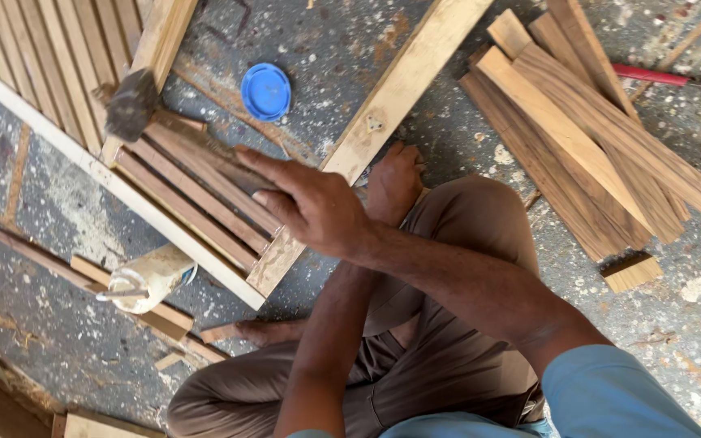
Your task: The person assembles a wood frame by applying glue to the ends of wooden slats and hammering them into place within a larger frame structure.
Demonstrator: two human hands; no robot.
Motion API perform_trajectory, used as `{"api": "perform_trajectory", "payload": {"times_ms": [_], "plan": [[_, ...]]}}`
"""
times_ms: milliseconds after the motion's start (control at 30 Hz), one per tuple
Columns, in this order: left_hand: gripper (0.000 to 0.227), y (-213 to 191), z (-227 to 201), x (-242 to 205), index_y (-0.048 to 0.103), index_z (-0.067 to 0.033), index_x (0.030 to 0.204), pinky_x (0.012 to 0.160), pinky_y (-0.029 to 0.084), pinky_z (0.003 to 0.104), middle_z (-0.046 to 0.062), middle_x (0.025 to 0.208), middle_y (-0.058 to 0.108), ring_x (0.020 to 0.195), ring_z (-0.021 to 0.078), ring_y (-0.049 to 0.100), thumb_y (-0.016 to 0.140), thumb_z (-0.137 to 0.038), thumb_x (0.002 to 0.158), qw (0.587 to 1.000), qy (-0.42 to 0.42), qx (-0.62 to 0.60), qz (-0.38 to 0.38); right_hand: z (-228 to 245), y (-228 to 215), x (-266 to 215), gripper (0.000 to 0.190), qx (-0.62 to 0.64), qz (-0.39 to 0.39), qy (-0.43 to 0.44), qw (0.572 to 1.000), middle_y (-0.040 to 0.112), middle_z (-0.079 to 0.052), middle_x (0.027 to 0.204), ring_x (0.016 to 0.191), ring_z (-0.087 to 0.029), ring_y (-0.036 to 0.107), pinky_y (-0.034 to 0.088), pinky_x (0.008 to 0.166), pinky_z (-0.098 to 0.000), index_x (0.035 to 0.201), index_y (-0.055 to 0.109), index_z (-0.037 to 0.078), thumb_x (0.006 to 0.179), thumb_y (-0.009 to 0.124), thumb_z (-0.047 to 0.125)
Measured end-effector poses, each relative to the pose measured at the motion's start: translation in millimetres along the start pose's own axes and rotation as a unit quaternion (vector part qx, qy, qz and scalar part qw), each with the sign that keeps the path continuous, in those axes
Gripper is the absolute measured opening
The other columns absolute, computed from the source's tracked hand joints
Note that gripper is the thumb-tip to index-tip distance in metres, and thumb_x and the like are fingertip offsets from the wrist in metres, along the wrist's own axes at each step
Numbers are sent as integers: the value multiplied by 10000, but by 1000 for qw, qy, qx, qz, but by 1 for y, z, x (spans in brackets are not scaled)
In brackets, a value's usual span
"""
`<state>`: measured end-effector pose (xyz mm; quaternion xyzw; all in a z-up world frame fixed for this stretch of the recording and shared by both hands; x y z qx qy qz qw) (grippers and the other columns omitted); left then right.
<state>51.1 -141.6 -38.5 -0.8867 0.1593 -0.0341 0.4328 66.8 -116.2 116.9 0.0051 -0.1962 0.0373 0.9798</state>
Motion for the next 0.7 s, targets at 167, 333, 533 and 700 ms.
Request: {"api": "perform_trajectory", "payload": {"times_ms": [167, 333, 533, 700], "plan": [[102, -16, 14, -20, 656, -53, 994, 740, 559, 456, 154, 993, 663, 882, 350, 674, 649, -103, 905, 999, -2, 13, -49, -14, 8, -4, 497, 29, 83, 156, 984, 760, -126, 1262, 532, -70, 615, 523, 423, -212, 1559, 444, 98, 1095, 591, 198], [196, -61, 40, -51, 661, -10, 1102, 808, 579, 399, 162, 1076, 684, 975, 297, 681, 617, -140, 962, 989, -18, -115, -95, -14, -1, 1, 529, 13, 56, 109, 992, 679, -49, 810, 602, -84, 593, 530, 518, -240, 1594, 447, 71, 1109, 654, 119], [409, -123, 153, -120, 615, -50, 951, 901, 627, 349, 107, 1165, 750, 1082, 213, 714, 473, -369, 1164, 962, -1, -128, -241, -24, -8, 8, 479, 35, 27, 67, 997, 737, -92, 921, 662, -97, 666, 587, 562, -245, 1606, 378, 71, 1192, 619, 72], [472, -214, 329, -95, 611, -64, 919, 652, 519, 294, 71, 836, 603, 712, 174, 595, 383, -394, 1169, 883, -167, -196, -394, -35, 2, 0, 504, 39, 42, 129, 990, 745, -140, 1005, 730, -122, 691, 608, 638, -261, 1635, 323, 38, 1205, 585, 35]]}}
Point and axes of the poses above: each hand's wrist, its own x-axis towards the middle knuckle, its own y-axis out of the palm, z = x × y, the point moved 4 cm from there along x, towards the middle knuckle
